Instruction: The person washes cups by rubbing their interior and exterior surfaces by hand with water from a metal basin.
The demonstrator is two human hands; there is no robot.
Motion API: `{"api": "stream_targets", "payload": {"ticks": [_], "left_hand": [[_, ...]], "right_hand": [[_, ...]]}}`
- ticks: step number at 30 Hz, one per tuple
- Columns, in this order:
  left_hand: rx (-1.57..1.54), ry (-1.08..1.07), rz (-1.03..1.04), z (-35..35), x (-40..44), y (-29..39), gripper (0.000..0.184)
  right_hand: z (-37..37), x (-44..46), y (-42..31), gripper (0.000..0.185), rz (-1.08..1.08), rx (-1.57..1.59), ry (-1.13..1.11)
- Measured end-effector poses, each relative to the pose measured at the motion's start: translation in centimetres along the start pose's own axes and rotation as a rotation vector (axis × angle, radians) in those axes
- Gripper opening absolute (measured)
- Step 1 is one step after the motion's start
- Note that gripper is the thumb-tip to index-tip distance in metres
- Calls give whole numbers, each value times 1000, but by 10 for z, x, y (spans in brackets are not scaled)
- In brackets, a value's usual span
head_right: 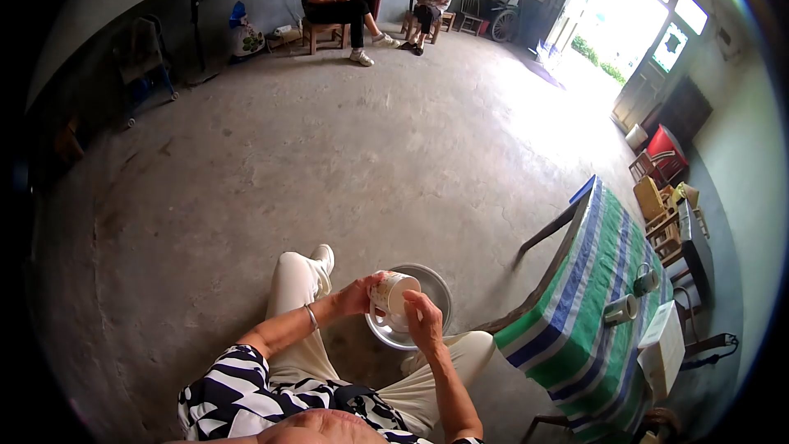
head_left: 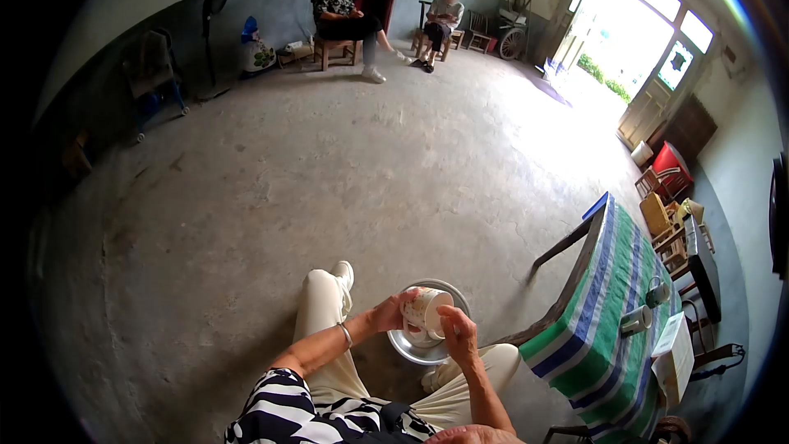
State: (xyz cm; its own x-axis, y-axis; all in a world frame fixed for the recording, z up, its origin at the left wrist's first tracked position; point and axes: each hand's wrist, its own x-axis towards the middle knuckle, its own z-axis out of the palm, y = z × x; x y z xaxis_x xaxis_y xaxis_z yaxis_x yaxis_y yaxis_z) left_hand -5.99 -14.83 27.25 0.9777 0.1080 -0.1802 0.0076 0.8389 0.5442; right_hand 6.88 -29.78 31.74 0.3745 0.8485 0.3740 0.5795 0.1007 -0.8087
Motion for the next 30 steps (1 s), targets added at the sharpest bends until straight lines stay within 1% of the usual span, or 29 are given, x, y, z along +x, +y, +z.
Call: {"api": "stream_targets", "payload": {"ticks": [3, 5, 7, 9, 10, 11, 13, 14, 15, 17, 19, 21, 23, 24, 25, 27, 29, 30], "left_hand": [[12, -4, -33, -14, 13, -4, 48], [-53, -67, -183, -23, 22, -1, 49], [-58, -105, -159, -24, 29, 0, 50], [-90, -82, -254, -30, 34, -4, 51], [-110, -126, -258, -30, 35, -2, 50], [-109, -126, -253, -28, 35, -3, 50], [-196, -150, -222, -28, 37, -2, 49], [-188, -180, -189, -27, 38, -1, 48], [-173, -135, -217, -32, 42, -5, 49], [-142, -102, -206, -35, 46, -7, 49], [-165, -128, -204, -32, 48, -6, 51], [-174, -83, -227, -31, 49, -2, 50], [-167, -24, -219, -30, 47, 0, 49], [-155, -3, -221, -30, 46, 3, 49], [-141, 33, -207, -30, 45, 5, 50], [-142, 41, -209, -32, 44, 7, 51], [-158, 51, -215, -37, 47, 4, 51], [-159, 47, -222, -39, 46, 2, 52]], "right_hand": [[0, 6, 9, 15, -28, -2, 44], [-1, 7, 11, 11, 26, -31, 48], [5, 7, 19, 7, 98, -82, 89], [8, 11, 22, 5, -14, -234, 146], [7, 13, 21, 10, -39, -226, 92], [5, 17, 20, 10, -44, -225, 90], [5, 27, 19, 17, -277, -327, 95], [5, 22, 22, 23, -126, -251, 48], [6, 22, 29, 20, -123, -261, 86], [-1, 25, 18, 14, 31, -176, 36], [-3, 27, 25, 11, 26, -209, 51], [-3, 33, 30, 13, 88, -184, 9], [1, 43, 34, 17, -197, -272, 109], [3, 45, 30, 22, -122, -214, 106], [5, 47, 31, 20, -144, -264, 126], [7, 38, 48, 16, -22, -170, 139], [5, 37, 51, 12, 60, -162, 114], [6, 36, 54, 6, 91, -146, 122]]}}
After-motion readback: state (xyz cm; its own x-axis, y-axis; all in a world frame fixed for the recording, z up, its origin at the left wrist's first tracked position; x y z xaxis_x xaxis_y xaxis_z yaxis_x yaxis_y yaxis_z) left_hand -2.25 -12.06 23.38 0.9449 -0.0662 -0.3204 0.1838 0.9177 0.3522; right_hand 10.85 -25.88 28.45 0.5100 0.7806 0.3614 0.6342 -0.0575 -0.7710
